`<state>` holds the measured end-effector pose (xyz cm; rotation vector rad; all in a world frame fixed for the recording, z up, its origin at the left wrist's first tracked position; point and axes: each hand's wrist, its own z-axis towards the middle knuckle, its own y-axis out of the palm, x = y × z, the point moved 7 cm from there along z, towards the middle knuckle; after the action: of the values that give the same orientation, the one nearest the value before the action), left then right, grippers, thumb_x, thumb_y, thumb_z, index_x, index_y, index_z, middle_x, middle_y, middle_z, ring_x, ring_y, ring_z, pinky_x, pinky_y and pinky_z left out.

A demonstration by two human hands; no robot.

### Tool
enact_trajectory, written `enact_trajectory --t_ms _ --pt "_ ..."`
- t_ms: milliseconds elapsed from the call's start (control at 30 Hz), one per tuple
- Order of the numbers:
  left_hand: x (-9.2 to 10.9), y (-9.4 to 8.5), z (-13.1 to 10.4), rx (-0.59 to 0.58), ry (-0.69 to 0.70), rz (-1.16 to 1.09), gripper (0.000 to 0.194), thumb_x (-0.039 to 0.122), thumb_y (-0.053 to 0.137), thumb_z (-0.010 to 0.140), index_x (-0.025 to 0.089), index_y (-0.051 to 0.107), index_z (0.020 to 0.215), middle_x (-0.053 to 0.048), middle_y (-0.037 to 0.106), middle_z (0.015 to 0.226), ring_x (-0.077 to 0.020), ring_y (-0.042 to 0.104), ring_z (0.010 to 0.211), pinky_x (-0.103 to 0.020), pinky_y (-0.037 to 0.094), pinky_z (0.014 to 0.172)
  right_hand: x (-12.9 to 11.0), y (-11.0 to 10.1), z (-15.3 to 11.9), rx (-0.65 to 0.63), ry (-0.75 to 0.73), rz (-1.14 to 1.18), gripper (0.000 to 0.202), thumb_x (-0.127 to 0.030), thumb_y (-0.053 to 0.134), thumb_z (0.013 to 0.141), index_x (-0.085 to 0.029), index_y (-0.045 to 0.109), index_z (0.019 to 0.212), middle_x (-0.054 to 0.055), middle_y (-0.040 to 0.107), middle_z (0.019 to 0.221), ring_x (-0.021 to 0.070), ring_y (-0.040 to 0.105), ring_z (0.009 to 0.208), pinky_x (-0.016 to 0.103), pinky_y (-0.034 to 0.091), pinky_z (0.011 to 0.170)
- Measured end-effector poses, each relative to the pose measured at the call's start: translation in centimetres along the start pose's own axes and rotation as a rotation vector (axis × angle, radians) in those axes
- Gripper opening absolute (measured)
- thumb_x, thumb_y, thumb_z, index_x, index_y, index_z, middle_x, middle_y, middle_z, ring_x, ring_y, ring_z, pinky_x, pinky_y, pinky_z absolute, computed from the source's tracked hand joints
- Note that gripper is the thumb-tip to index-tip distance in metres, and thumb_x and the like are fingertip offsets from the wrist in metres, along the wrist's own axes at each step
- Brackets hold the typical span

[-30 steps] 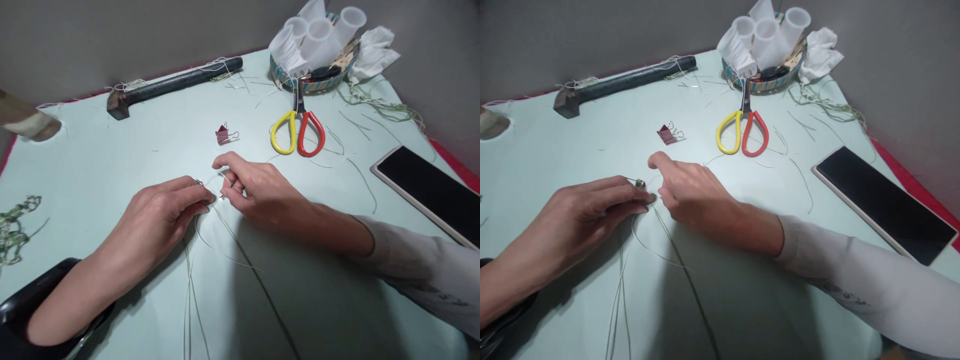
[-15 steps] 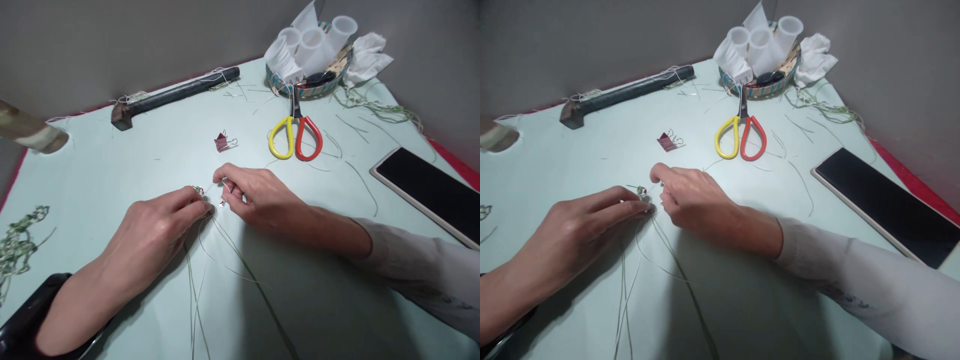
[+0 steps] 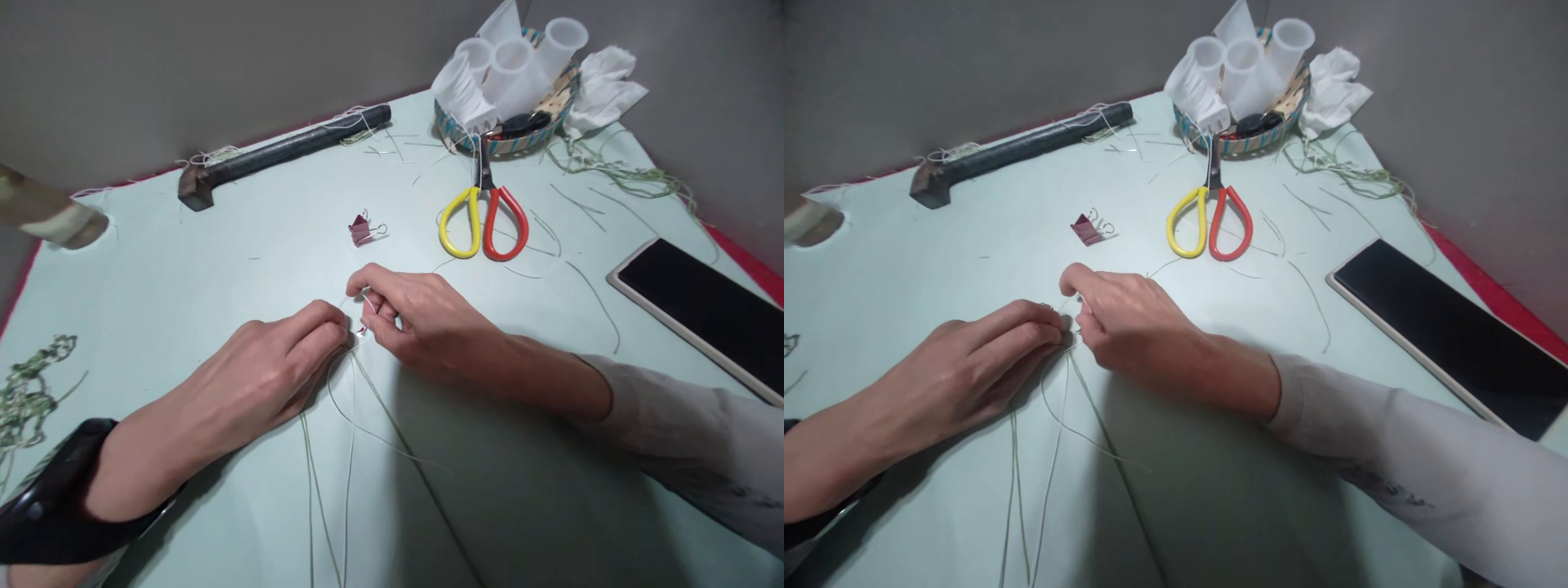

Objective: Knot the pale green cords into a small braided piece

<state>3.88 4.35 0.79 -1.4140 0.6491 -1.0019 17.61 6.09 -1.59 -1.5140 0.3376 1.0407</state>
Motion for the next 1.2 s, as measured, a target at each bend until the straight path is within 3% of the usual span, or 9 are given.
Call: enact_trajectory --t_ms 200,300,400,600,800,933,1033,1200 --pt "-0.3 0.5 -0.2 0.027 0.012 0.064 0.021 0.005 0.043 0.096 0.02 0.056 0.103 -0.007 0.07 0.094 -0.015 0.06 0.056 -0.03 0.033 0.045 -0.2 -0.5 0.0 -0.031 0.023 0.078 0.025 -0.014 0.047 0.089 -0.024 0.061 0.108 -0.006 0.057 0.073 0.012 0.05 0.068 0.027 0.033 0.066" --pt "-0.6 0.6 0.1 0.02 -0.021 0.011 0.017 0.01 0.043 0.099 0.022 0.054 0.103 -0.004 0.067 0.089 -0.0135 0.054 0.054 -0.029 0.034 0.045 -0.2 -0.4 0.0 -0.065 0.04 0.104 0.024 -0.011 0.047 0.089 -0.023 0.063 0.1 -0.007 0.052 0.069 0.0112 0.045 0.064 0.027 0.031 0.066" --pt "-0.7 0.4 0.3 0.035 -0.061 -0.085 0.014 0.013 0.045 0.1 0.023 0.053 0.109 -0.001 0.067 0.087 -0.0119 0.054 0.058 -0.025 0.039 0.049 -0.5 -0.2 0.1 -0.098 0.023 0.089 0.021 -0.01 0.049 0.088 -0.021 0.067 0.09 -0.005 0.058 0.075 0.01 0.044 0.066 0.027 0.032 0.067" --pt "-0.8 -0.1 0.3 0.065 -0.172 -0.25 0.013 0.013 0.052 0.098 0.022 0.053 0.109 0.004 0.066 0.082 -0.0083 0.057 0.06 -0.019 0.045 0.055 -0.9 0.0 0.1 -0.238 0.063 0.012 0.012 -0.019 0.055 0.088 -0.019 0.068 0.086 -0.002 0.06 0.081 0.0103 0.042 0.066 0.029 0.032 0.066" --pt "-1.0 -0.3 0.1 0.082 -0.231 -0.34 0.01 0.017 0.05 0.099 0.023 0.055 0.106 0.002 0.069 0.086 -0.009 0.058 0.06 -0.02 0.046 0.053 -1.4 0.2 -0.1 -0.295 -0.023 -0.023 0.004 -0.023 0.065 0.087 -0.02 0.063 0.088 -0.001 0.062 0.084 0.0133 0.05 0.077 0.03 0.032 0.072" --pt "-1.2 -0.4 0.0 0.115 -0.233 -0.361 0.008 0.019 0.051 0.1 0.024 0.056 0.104 0.003 0.068 0.085 -0.0088 0.06 0.06 -0.02 0.046 0.052 -1.0 0.7 0.0 -0.311 0.11 -0.053 0.017 -0.033 0.064 0.091 -0.021 0.062 0.079 -0.003 0.059 0.077 0.0123 0.046 0.07 0.03 0.032 0.069" --pt "-1.3 -0.4 0.0 0.134 -0.226 -0.364 0.007 0.019 0.053 0.099 0.023 0.057 0.102 0.003 0.069 0.085 -0.0093 0.061 0.061 -0.02 0.046 0.053 -1.0 0.9 0.0 -0.313 0.146 -0.075 0.014 -0.028 0.061 0.091 -0.021 0.068 0.082 -0.002 0.064 0.079 0.0118 0.046 0.069 0.03 0.032 0.068" --pt "-1.3 -0.3 0.1 0.137 -0.21 -0.369 0.008 0.019 0.054 0.1 0.025 0.058 0.101 0.004 0.07 0.086 -0.0105 0.061 0.065 -0.021 0.048 0.059 -1.3 0.8 -0.2 -0.332 0.039 -0.085 0.023 -0.017 0.051 0.093 -0.019 0.072 0.085 0.0 0.071 0.083 0.013 0.055 0.076 0.03 0.032 0.071"
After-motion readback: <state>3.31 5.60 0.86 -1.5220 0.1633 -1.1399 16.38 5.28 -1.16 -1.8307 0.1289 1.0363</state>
